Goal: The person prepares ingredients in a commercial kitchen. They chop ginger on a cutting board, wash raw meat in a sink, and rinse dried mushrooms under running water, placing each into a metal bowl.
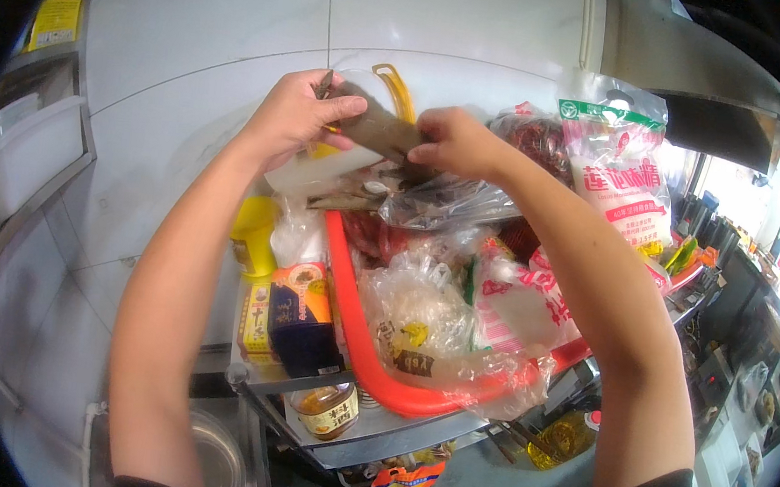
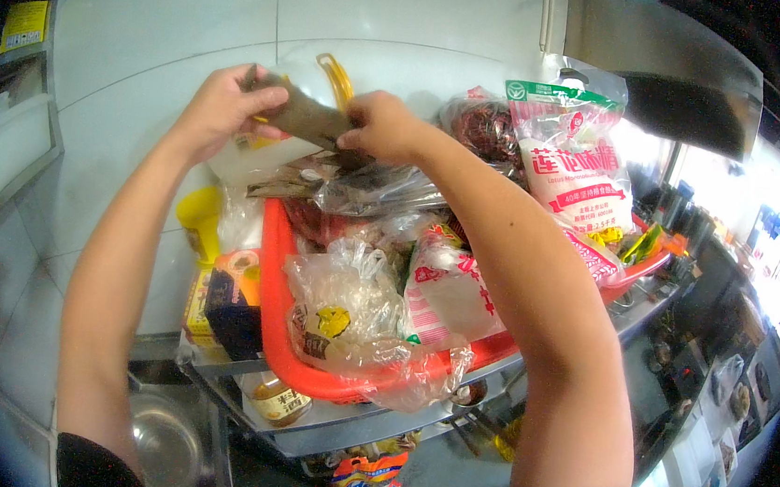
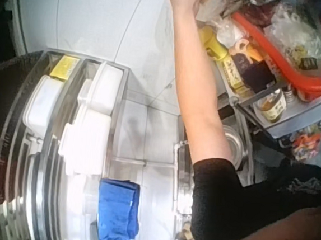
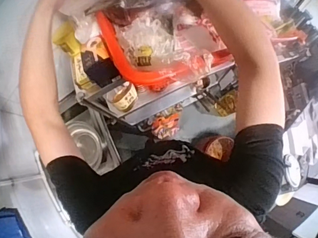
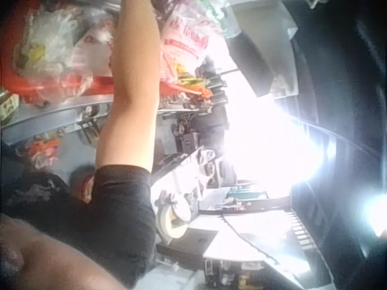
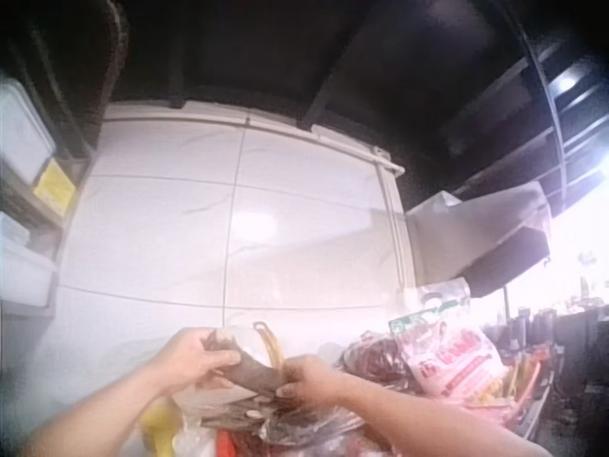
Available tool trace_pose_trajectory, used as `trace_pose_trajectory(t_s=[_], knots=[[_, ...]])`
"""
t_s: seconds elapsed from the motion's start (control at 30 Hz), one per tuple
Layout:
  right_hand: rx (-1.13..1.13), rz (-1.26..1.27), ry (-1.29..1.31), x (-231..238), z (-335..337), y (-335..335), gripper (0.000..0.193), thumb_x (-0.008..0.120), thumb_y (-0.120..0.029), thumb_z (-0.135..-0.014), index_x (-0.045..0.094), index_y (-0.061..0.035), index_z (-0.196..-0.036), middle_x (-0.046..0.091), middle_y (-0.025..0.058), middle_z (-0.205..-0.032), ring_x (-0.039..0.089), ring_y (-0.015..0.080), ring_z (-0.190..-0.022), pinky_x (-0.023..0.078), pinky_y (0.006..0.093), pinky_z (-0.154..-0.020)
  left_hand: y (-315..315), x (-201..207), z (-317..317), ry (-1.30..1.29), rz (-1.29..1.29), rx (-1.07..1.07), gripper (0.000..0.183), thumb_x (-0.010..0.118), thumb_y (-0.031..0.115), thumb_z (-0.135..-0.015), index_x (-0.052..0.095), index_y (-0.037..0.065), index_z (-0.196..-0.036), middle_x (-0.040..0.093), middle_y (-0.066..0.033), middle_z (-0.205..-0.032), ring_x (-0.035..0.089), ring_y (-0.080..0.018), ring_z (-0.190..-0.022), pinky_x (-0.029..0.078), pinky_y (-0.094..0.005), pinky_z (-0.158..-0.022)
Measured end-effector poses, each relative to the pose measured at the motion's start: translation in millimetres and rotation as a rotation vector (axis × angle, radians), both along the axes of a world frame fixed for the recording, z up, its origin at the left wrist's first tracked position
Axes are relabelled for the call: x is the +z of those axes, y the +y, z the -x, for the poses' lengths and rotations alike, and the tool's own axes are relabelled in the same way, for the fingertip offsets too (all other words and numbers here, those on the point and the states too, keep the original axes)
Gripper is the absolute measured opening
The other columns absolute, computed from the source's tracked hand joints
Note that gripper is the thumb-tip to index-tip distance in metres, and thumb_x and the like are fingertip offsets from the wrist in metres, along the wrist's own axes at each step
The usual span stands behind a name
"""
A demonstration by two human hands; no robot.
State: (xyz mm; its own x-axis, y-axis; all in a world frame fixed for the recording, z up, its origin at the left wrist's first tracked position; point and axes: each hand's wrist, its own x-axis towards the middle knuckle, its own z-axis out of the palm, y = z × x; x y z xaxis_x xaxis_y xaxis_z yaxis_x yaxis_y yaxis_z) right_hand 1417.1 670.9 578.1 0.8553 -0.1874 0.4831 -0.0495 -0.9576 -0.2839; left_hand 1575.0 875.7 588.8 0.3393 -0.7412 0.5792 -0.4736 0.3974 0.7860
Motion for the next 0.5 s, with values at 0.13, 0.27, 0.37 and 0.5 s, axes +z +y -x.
trace_pose_trajectory(t_s=[0.13, 0.27, 0.37, 0.5], knots=[[0.116, -0.255, -0.067, 3, 6, -6, 0.032, 0.078, -0.013, -0.084, 0.066, 0.0006, -0.11, 0.071, 0.0127, -0.1, 0.067, 0.0233, -0.087, 0.052, 0.0395, -0.079, -7, -5, -5, 0.12, 0.031, -0.069, 0.026, 0.078, 0.009, -0.087, 0.063, 0.001, -0.107, 0.067, -0.0044, -0.093, 0.058, -0.0099, -0.063, 0.05, -0.0235, -0.054], [0.268, -0.479, -0.098, 7, 5, 3, 0.028, 0.075, -0.011, -0.088, 0.064, -0.0003, -0.112, 0.069, 0.0086, -0.099, 0.065, 0.0174, -0.086, 0.052, 0.0341, -0.074, -29, -14, -6, 0.185, 0.075, -0.194, 0.031, 0.077, 0.008, -0.088, 0.06, 0.002, -0.113, 0.065, -0.0034, -0.089, 0.049, -0.007, -0.056, 0.038, -0.0221, -0.047], [0.304, -0.585, -0.107, 10, 3, 10, 0.026, 0.074, -0.011, -0.09, 0.063, -0.0018, -0.113, 0.068, 0.0053, -0.097, 0.063, 0.0124, -0.083, 0.049, 0.0283, -0.067, -44, -18, -1, 0.254, 0.105, -0.207, 0.03, 0.076, 0.009, -0.088, 0.06, 0.002, -0.113, 0.064, -0.0033, -0.087, 0.048, -0.0063, -0.055, 0.035, -0.0215, -0.045], [0.208, -0.565, -0.157, 12, 0, 7, 0.027, 0.078, -0.011, -0.085, 0.066, 0.0021, -0.105, 0.068, 0.0089, -0.085, 0.063, 0.0158, -0.068, 0.049, 0.0305, -0.056, -58, -17, 8, 0.196, 0.132, -0.104, 0.027, 0.074, 0.009, -0.09, 0.06, 0.002, -0.112, 0.064, -0.0036, -0.085, 0.045, -0.0054, -0.053, 0.031, -0.0214, -0.043]])
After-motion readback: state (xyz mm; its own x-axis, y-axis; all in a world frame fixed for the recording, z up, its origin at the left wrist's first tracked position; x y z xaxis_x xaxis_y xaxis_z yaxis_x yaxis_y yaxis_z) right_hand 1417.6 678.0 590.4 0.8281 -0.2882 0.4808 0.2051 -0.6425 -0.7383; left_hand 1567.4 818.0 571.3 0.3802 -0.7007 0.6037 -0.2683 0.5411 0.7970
